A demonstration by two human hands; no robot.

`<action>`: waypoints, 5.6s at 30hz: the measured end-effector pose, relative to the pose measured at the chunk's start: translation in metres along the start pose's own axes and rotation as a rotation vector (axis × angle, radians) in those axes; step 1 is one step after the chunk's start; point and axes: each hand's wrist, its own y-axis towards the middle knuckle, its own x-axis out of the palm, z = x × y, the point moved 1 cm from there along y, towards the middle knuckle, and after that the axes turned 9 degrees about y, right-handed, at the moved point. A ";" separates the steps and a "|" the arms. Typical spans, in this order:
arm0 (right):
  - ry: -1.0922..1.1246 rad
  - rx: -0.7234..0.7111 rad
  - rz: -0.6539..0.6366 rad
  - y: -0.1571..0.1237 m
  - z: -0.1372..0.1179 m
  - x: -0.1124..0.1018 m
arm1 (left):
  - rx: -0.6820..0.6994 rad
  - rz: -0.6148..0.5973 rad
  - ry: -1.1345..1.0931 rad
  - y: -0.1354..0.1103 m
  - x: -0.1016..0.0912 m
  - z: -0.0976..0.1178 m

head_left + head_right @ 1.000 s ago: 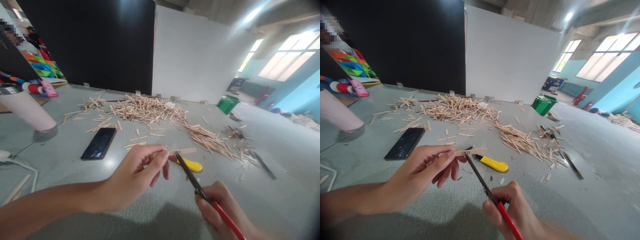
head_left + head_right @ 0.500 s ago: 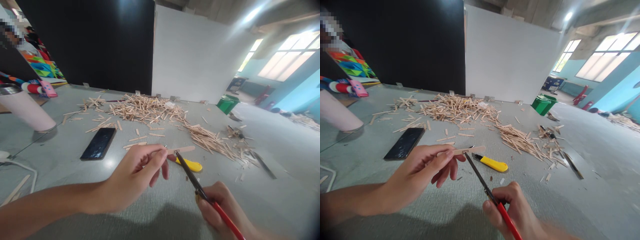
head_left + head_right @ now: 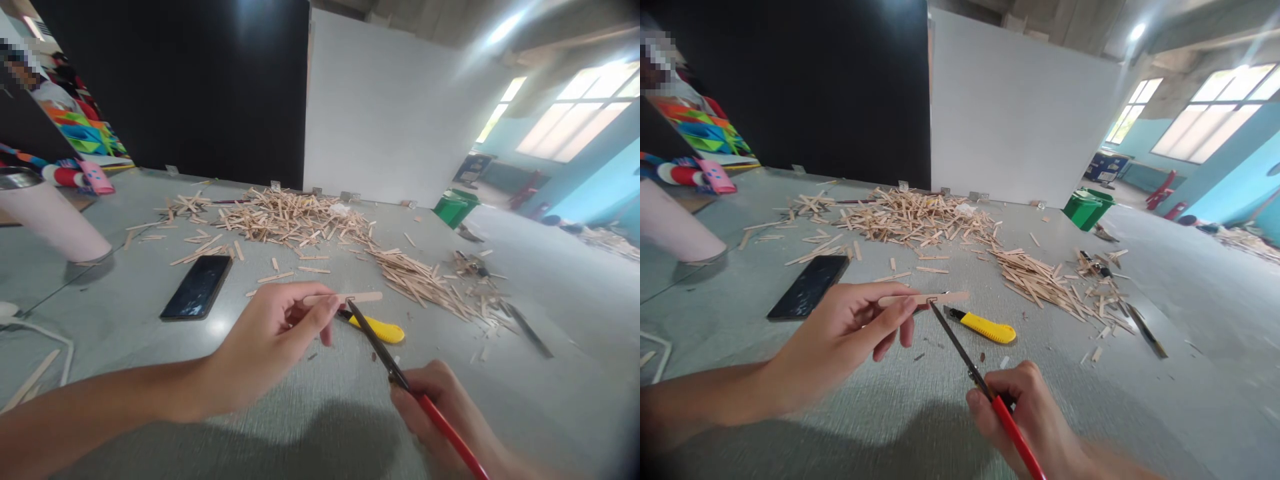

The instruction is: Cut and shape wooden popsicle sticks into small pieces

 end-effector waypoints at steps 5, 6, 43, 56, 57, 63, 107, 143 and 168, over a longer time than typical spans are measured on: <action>0.080 0.044 -0.064 0.005 -0.007 0.001 | 0.004 0.031 0.075 0.003 -0.001 0.001; 0.098 0.058 -0.084 0.006 -0.008 0.001 | 0.018 0.043 0.113 0.003 -0.001 0.000; 0.534 0.386 -0.216 -0.005 -0.006 0.006 | 0.145 -0.021 0.400 0.011 -0.013 0.002; 0.569 0.426 -0.366 0.005 -0.005 0.005 | 0.190 -0.003 0.451 0.013 -0.014 -0.003; 0.578 0.440 -0.363 0.005 -0.004 0.005 | 0.194 0.000 0.443 0.013 -0.015 -0.004; 0.576 0.397 -0.334 0.002 -0.003 0.005 | 0.099 -0.016 0.320 0.012 -0.016 -0.001; -0.381 0.138 0.186 0.096 0.087 -0.039 | -0.059 -0.064 -0.070 0.005 0.005 -0.012; 0.711 -0.180 -0.460 0.016 -0.015 0.027 | -0.131 -0.609 -0.193 -0.013 0.057 -0.032; 0.532 -0.242 -0.420 0.012 -0.009 0.017 | -0.007 -0.483 -0.110 -0.017 0.056 -0.024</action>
